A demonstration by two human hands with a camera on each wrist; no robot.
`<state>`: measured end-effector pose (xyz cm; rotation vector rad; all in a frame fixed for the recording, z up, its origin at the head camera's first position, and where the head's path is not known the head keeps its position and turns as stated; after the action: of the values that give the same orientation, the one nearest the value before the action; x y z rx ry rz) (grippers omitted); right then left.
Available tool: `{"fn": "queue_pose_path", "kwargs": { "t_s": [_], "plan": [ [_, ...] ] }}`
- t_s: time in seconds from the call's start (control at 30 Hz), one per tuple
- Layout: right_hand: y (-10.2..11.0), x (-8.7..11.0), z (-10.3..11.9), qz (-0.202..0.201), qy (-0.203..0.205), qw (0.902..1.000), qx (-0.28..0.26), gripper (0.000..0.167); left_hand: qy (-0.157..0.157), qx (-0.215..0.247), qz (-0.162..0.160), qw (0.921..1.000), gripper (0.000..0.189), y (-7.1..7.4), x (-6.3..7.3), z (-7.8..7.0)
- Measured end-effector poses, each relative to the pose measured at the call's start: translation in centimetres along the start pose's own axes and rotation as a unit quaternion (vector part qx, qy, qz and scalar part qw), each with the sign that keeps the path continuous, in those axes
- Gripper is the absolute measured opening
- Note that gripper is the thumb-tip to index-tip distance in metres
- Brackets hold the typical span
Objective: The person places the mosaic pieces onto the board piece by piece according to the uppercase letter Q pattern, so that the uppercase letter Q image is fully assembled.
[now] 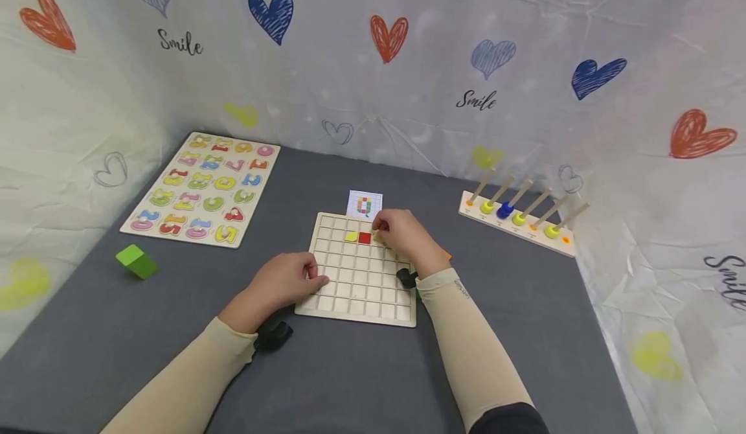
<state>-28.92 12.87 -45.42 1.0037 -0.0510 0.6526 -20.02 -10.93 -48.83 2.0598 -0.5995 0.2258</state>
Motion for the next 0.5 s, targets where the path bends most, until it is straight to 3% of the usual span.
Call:
{"fn": "queue_pose_path", "kwargs": {
  "t_s": [0.27,0.5],
  "plan": [
    [-0.34,0.02,-0.52,0.003,-0.019,0.9997,-0.013,0.019,-0.005,-0.001,0.000,1.0000,0.036,-0.09,-0.16,-0.22],
    [-0.89,-0.10,-0.44,0.004,-0.006,0.9999,-0.012,0.019,-0.002,0.000,0.003,1.0000,0.036,-0.07,-0.22,0.09]
  ]
}}
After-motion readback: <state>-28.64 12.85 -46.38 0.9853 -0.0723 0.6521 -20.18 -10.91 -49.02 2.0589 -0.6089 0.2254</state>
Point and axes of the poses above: each hand's wrist, its own x-axis away from the middle knuckle, its own y-axis out of the back of the hand, z = x × y, the point moved 5 cm from there along -x, towards the middle knuckle, and after that the axes turned 14 degrees about z, right-handed, at the moved point
